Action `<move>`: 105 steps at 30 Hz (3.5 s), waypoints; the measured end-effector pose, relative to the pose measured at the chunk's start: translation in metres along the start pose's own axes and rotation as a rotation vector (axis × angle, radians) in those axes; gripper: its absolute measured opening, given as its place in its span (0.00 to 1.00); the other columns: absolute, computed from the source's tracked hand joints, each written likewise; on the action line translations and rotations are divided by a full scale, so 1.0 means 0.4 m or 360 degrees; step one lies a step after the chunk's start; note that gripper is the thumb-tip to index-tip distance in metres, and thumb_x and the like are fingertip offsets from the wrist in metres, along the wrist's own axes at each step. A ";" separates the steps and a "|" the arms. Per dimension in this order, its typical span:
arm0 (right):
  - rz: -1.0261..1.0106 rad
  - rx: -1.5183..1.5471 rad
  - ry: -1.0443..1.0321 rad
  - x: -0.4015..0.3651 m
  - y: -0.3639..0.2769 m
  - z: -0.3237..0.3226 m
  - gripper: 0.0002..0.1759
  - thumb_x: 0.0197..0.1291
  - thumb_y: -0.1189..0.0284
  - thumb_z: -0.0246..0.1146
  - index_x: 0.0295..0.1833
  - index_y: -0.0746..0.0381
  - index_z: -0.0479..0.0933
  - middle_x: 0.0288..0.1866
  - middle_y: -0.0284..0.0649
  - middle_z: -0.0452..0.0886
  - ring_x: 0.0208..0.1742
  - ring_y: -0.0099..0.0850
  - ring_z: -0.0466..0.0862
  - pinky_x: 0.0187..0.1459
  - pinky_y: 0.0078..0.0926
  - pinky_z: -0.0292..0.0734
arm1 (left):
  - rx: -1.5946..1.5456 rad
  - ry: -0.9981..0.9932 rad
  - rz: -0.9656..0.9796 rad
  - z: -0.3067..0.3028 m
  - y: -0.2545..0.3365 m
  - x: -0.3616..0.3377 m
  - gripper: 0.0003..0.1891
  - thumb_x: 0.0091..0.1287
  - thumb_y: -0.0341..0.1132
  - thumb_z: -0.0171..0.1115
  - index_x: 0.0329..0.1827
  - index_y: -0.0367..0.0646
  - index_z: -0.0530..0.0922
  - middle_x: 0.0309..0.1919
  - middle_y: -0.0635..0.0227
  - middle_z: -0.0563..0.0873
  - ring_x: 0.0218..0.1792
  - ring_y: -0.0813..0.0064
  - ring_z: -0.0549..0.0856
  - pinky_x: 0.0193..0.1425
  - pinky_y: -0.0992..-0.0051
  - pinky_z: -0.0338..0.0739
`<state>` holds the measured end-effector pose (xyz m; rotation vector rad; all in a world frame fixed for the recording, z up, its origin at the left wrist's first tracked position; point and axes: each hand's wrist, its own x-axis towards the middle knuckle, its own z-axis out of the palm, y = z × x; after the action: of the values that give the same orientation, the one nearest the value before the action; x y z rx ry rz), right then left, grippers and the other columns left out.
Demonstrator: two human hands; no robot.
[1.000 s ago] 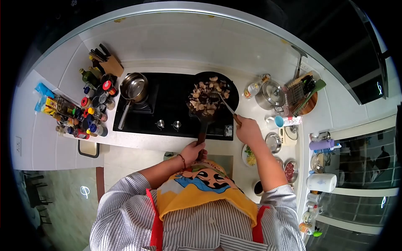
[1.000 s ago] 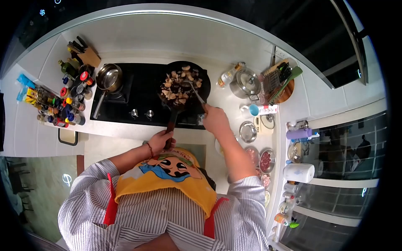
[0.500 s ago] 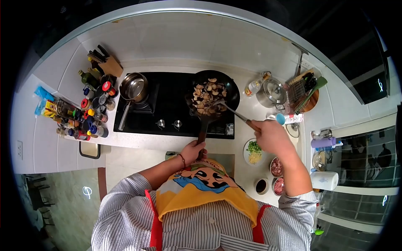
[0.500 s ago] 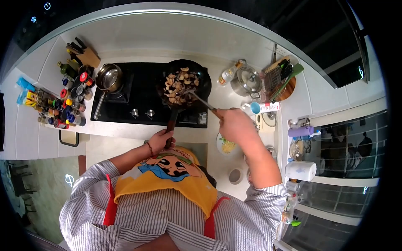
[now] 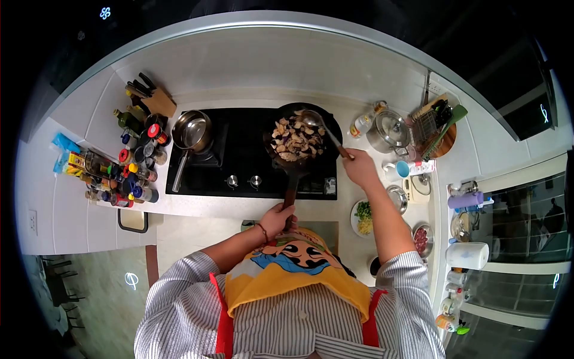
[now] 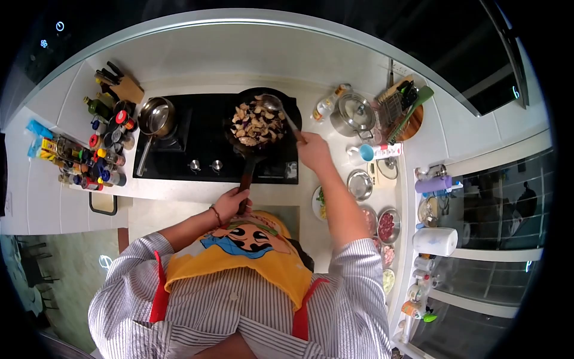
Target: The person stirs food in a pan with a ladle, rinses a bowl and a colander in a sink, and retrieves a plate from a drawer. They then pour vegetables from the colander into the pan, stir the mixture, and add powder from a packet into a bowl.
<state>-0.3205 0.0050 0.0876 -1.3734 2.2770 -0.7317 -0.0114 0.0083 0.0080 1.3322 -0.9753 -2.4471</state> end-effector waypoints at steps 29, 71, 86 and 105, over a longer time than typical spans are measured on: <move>-0.0229 -0.0010 -0.0022 -0.135 -0.017 -0.035 0.19 0.64 0.71 0.61 0.59 0.62 0.84 0.45 0.59 0.87 0.47 0.57 0.87 0.52 0.45 0.83 | -0.0011 0.0052 -0.0001 0.011 0.008 -0.008 0.13 0.80 0.44 0.59 0.54 0.43 0.74 0.36 0.65 0.84 0.33 0.72 0.85 0.37 0.69 0.85; -0.0265 -0.0881 -0.0389 -0.160 -0.184 -0.230 0.16 0.59 0.73 0.62 0.53 0.59 0.87 0.41 0.55 0.88 0.46 0.53 0.87 0.51 0.50 0.83 | 0.0021 -0.0062 -0.0007 -0.031 -0.015 0.016 0.16 0.80 0.45 0.60 0.61 0.44 0.74 0.39 0.66 0.84 0.37 0.69 0.88 0.44 0.67 0.87; -0.0227 -0.0583 -0.0452 -0.169 -0.253 -0.297 0.20 0.62 0.73 0.65 0.61 0.56 0.86 0.47 0.55 0.88 0.49 0.54 0.86 0.53 0.43 0.83 | 0.0051 -0.0093 0.0001 -0.027 -0.008 0.016 0.18 0.81 0.44 0.57 0.64 0.40 0.72 0.41 0.62 0.85 0.38 0.65 0.89 0.44 0.67 0.87; -0.0130 -0.0265 -0.0465 -0.107 -0.162 -0.225 0.19 0.62 0.72 0.65 0.59 0.56 0.86 0.44 0.57 0.87 0.48 0.55 0.86 0.54 0.46 0.83 | 0.0073 -0.0075 -0.0003 -0.016 0.009 -0.001 0.17 0.81 0.44 0.58 0.60 0.41 0.73 0.39 0.64 0.85 0.35 0.70 0.88 0.43 0.69 0.87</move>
<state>-0.3072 0.0391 0.2007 -1.5433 2.0978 -0.3424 -0.0065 0.0030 0.0081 1.2952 -1.0481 -2.4824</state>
